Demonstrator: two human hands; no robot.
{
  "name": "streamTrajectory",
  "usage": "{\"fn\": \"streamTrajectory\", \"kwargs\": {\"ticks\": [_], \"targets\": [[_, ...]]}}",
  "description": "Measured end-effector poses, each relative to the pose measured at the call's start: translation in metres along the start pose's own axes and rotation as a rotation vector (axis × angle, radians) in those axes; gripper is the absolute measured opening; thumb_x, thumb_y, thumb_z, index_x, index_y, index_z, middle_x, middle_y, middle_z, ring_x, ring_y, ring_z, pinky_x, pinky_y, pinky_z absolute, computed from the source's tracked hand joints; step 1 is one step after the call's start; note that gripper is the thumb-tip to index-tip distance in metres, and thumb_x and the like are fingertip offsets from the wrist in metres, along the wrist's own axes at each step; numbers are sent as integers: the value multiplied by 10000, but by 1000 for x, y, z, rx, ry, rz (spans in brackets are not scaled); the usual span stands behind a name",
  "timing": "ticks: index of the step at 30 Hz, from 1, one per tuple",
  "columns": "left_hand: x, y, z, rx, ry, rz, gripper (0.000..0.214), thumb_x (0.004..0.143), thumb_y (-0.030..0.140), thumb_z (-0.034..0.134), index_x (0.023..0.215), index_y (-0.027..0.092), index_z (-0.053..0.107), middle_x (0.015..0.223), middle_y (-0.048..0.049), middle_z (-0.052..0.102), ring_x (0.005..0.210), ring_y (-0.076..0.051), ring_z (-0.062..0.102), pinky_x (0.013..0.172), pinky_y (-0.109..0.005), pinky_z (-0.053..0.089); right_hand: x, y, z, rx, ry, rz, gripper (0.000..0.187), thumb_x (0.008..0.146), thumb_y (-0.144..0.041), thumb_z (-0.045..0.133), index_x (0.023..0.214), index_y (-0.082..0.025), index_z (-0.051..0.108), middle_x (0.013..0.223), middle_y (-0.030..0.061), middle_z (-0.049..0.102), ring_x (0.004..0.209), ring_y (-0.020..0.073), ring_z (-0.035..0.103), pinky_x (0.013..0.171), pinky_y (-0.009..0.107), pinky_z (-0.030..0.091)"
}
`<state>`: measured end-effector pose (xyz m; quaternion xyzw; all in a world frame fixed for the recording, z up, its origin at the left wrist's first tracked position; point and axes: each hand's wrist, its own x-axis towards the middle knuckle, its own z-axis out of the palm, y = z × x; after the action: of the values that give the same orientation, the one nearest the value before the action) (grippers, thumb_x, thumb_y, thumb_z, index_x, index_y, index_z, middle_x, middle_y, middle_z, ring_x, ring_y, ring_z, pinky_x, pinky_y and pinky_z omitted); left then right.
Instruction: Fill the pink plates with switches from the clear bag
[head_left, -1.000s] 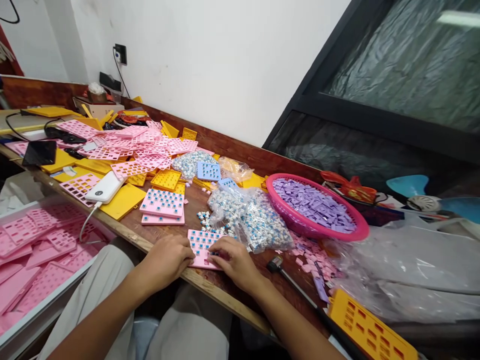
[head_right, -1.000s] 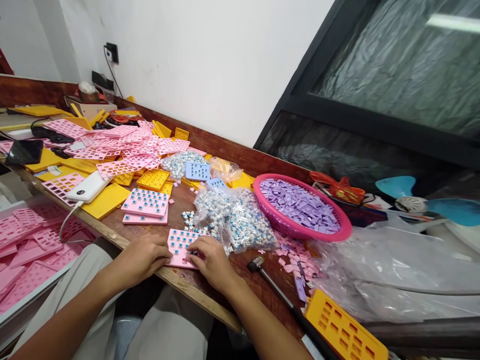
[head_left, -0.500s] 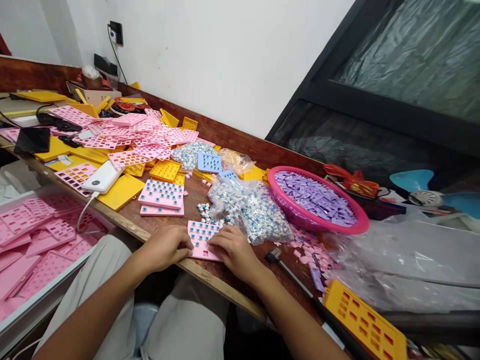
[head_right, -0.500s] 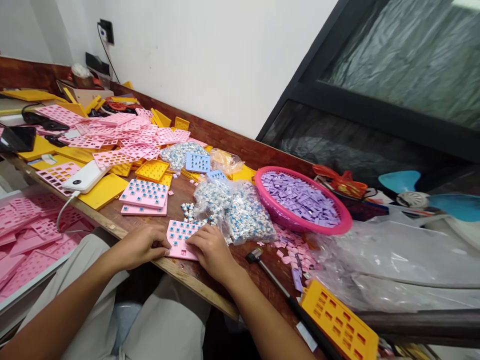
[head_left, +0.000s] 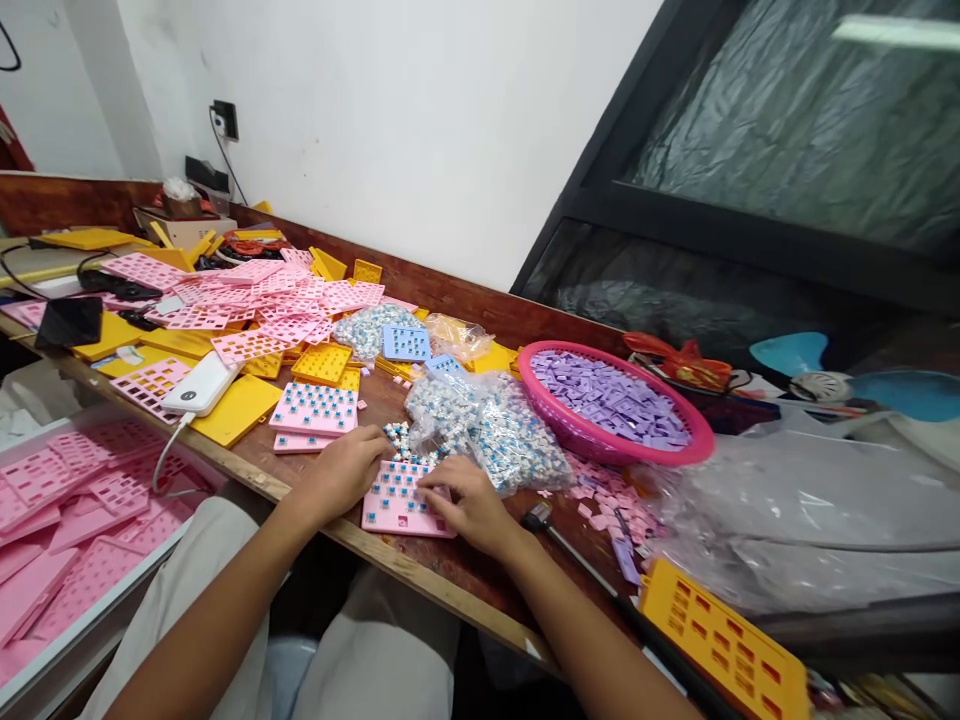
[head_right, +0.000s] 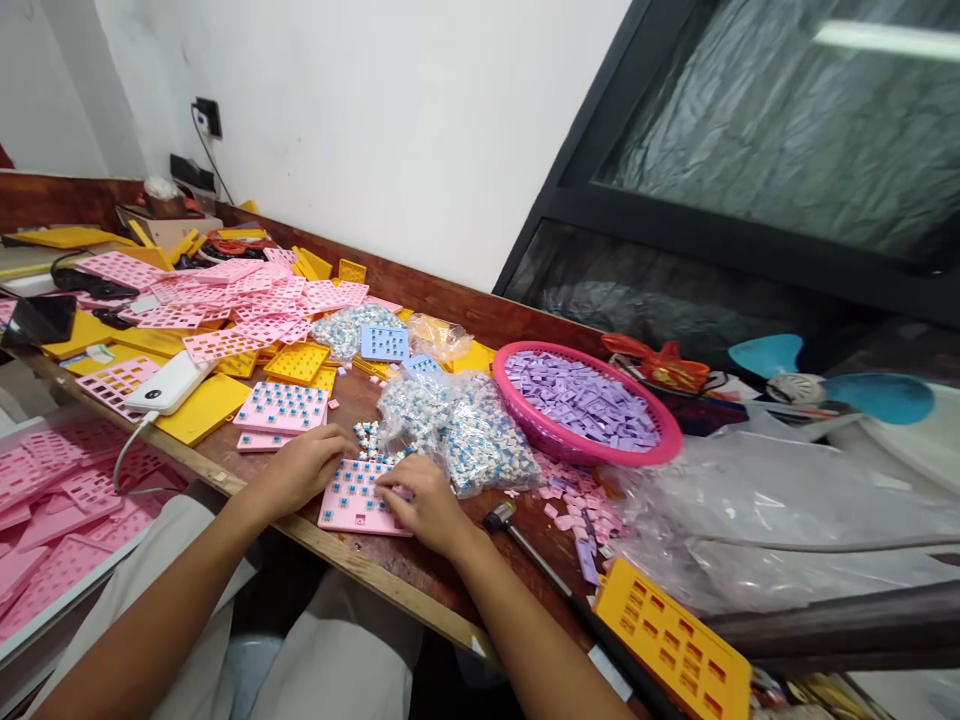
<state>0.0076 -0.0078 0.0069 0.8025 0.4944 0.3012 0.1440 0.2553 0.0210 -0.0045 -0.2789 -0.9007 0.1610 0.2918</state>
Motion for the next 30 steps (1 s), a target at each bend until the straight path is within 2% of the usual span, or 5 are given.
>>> {"fn": "streamTrajectory", "kwargs": {"ticks": [4,12,18,24,30], "targets": [[28,-14,17,139,-116,106,396,888,21,461,1087,210,747,1236,-91,682,1137,-237,606,990,-339,455,-1,27,-28,-61,156,163,144,884,-158,621,923,-215,747,895,61,750,841,215,667,792,352,488],[27,-30,28,94,-116,75,418,885,14,454,1085,214,761,1153,-97,702,1088,-232,637,959,-310,454,-5,24,-64,-185,-215,170,221,740,-59,626,802,-217,767,825,11,760,818,199,671,828,309,457],[33,-28,25,67,-163,-43,366,867,38,479,995,219,769,1023,-87,671,956,-215,663,830,-274,460,-20,13,-73,-158,-491,357,325,726,-123,721,1028,-235,765,907,14,752,801,194,663,732,261,456],[32,-22,24,100,-137,-131,308,850,19,478,949,183,719,960,-86,672,857,-199,669,752,-264,453,-34,9,-68,-134,-391,313,117,880,-225,689,978,-222,752,957,46,730,899,221,648,818,318,467],[31,-14,26,200,-110,-203,278,901,13,425,987,137,659,983,-144,690,900,-241,677,767,-306,475,-23,-3,-55,30,-172,352,97,797,-167,698,889,-200,703,827,7,704,704,164,609,649,271,458]]}}
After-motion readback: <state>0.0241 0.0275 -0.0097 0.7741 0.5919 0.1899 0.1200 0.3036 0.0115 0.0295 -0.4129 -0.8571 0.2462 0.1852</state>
